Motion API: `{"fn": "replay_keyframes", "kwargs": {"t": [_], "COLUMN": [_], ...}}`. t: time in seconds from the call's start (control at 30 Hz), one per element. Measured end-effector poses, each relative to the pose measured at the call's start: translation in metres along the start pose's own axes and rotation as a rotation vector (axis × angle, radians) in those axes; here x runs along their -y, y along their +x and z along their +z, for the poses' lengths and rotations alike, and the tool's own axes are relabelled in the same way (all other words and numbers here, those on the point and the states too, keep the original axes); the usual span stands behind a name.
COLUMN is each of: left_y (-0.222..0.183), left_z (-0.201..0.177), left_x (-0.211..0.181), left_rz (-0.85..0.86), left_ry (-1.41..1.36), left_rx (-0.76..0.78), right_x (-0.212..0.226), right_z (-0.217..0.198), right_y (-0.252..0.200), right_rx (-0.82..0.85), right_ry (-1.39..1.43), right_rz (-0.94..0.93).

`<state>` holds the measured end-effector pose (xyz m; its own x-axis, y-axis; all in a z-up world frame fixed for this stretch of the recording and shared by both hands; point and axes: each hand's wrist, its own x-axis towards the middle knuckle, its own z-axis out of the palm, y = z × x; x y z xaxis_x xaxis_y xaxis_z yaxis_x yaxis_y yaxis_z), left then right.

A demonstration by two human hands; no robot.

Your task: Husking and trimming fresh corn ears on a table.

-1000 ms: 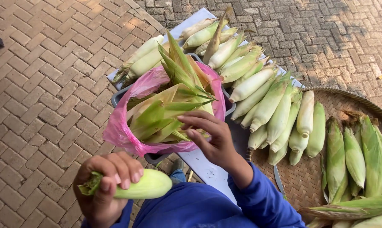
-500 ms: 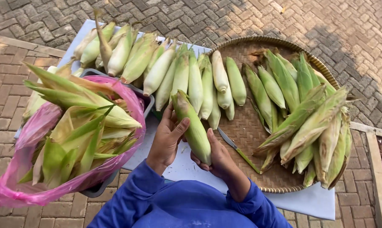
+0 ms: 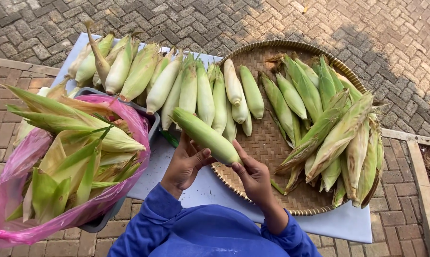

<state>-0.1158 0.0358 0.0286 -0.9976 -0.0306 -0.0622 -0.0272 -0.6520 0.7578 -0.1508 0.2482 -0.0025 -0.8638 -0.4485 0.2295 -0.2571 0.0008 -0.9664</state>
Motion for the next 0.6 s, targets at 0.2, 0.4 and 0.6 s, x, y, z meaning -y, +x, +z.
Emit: {"fn": "replay_keyframes", "kwargs": {"t": [0.2, 0.4, 0.6], "left_y": [-0.013, -0.023, -0.033], "left_z": [-0.025, -0.022, -0.051], "left_x": [0.006, -0.003, 0.008], "left_rz": [0.143, 0.078, 0.166], "left_ry": [-0.086, -0.160, -0.124], "left_rx": [0.088, -0.003, -0.018], "right_x": [0.005, 0.029, -0.002], "right_z": [0.015, 0.036, 0.041], "right_y": [0.007, 0.013, 0.023], "right_rx": [0.011, -0.053, -0.199], "right_ry": [0.352, -0.148, 0.197], "right_rz": [0.042, -0.290, 0.039]}}
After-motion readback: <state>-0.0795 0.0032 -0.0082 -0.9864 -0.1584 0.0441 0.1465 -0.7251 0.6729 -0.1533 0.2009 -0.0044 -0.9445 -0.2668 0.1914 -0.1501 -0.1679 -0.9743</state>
